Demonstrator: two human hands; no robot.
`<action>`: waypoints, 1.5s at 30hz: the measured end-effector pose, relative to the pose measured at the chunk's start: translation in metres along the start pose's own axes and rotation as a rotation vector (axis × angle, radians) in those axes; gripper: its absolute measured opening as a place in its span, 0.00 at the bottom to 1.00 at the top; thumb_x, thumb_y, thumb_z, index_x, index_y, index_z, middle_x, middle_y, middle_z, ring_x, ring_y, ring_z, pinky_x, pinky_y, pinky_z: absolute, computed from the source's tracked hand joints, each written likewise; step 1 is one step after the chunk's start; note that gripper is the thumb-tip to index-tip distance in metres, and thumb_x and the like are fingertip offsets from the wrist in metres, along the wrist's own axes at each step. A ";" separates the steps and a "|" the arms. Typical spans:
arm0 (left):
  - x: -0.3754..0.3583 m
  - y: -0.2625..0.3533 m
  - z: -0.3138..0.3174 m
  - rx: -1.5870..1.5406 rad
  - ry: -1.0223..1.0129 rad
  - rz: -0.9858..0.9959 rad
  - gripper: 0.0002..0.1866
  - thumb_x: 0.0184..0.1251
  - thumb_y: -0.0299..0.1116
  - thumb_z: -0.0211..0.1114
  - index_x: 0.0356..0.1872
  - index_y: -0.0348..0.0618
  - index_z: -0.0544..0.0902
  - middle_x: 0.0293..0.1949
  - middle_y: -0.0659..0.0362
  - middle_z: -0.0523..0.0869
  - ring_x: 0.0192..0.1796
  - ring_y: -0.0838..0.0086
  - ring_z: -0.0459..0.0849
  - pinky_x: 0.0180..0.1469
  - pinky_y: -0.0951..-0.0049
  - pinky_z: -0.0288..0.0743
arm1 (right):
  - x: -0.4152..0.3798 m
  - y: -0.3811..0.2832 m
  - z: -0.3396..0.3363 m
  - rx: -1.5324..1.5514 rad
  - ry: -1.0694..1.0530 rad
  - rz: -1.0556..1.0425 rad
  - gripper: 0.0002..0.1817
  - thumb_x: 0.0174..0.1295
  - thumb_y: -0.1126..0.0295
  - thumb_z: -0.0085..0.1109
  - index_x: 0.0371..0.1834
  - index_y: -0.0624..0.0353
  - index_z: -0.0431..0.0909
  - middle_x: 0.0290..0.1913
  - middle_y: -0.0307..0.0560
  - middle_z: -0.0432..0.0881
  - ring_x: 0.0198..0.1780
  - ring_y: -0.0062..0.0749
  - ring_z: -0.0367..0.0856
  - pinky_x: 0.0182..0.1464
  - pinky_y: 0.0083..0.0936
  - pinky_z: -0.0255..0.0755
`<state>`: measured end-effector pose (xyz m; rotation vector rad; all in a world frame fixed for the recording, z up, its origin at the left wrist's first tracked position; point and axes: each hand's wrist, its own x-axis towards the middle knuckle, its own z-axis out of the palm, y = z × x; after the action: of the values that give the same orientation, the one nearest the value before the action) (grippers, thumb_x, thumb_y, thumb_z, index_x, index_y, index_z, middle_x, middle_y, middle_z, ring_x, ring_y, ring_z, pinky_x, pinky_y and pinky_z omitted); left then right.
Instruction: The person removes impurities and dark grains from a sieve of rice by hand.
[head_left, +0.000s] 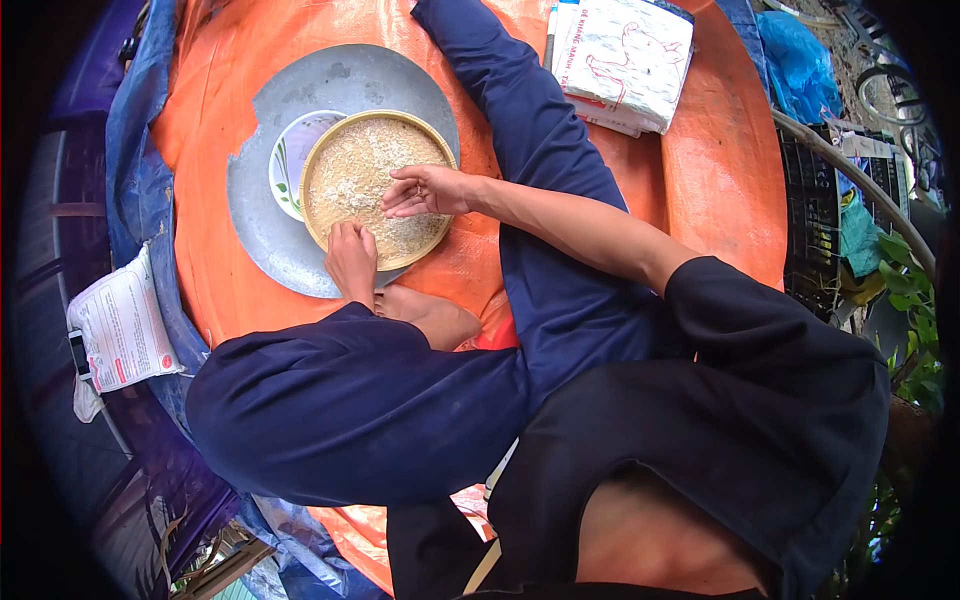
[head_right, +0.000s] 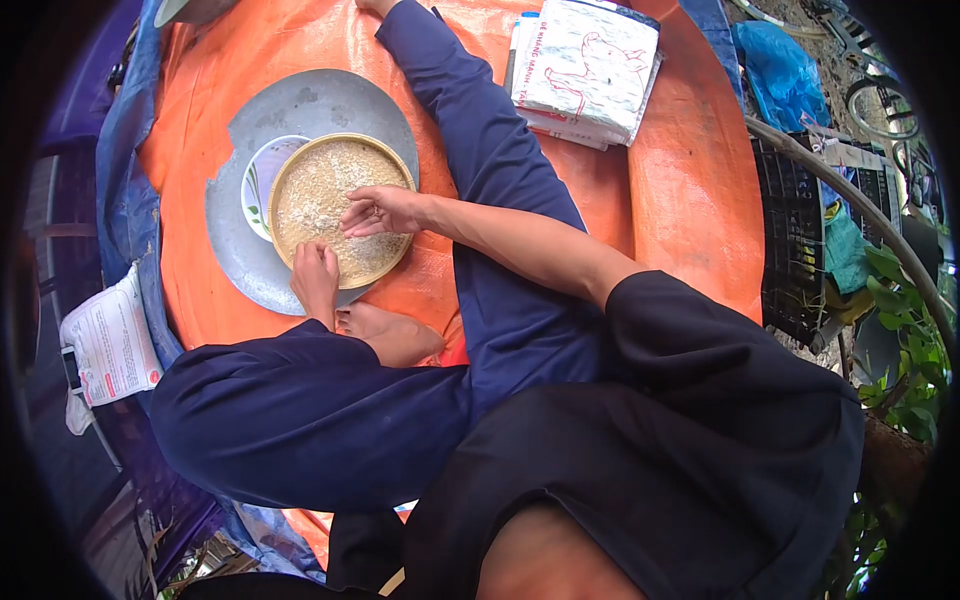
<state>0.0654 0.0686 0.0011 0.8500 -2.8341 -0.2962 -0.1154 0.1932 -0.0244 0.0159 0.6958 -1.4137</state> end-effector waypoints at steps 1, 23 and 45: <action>-0.002 -0.003 0.001 -0.021 0.006 -0.021 0.05 0.62 0.30 0.63 0.35 0.41 0.79 0.34 0.54 0.81 0.37 0.58 0.83 0.39 0.60 0.75 | -0.001 0.000 0.001 0.003 0.010 0.002 0.27 0.71 0.54 0.49 0.47 0.77 0.76 0.48 0.63 0.81 0.51 0.41 0.84 0.56 0.27 0.81; -0.005 0.001 0.007 0.035 0.012 -0.040 0.07 0.64 0.34 0.62 0.33 0.41 0.80 0.35 0.54 0.79 0.41 0.57 0.81 0.41 0.58 0.75 | -0.007 -0.006 0.009 0.003 0.013 -0.001 0.28 0.70 0.52 0.51 0.44 0.76 0.78 0.48 0.63 0.82 0.50 0.41 0.85 0.55 0.26 0.81; -0.005 0.005 0.012 0.127 0.131 0.012 0.05 0.55 0.30 0.63 0.25 0.42 0.78 0.28 0.52 0.79 0.33 0.58 0.82 0.36 0.59 0.75 | -0.012 -0.011 0.015 0.004 -0.003 -0.004 0.29 0.69 0.50 0.50 0.47 0.73 0.79 0.50 0.60 0.82 0.55 0.43 0.82 0.60 0.27 0.77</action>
<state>0.0641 0.0772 -0.0093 0.8430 -2.7581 -0.0567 -0.1193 0.1955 -0.0030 0.0152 0.6907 -1.4191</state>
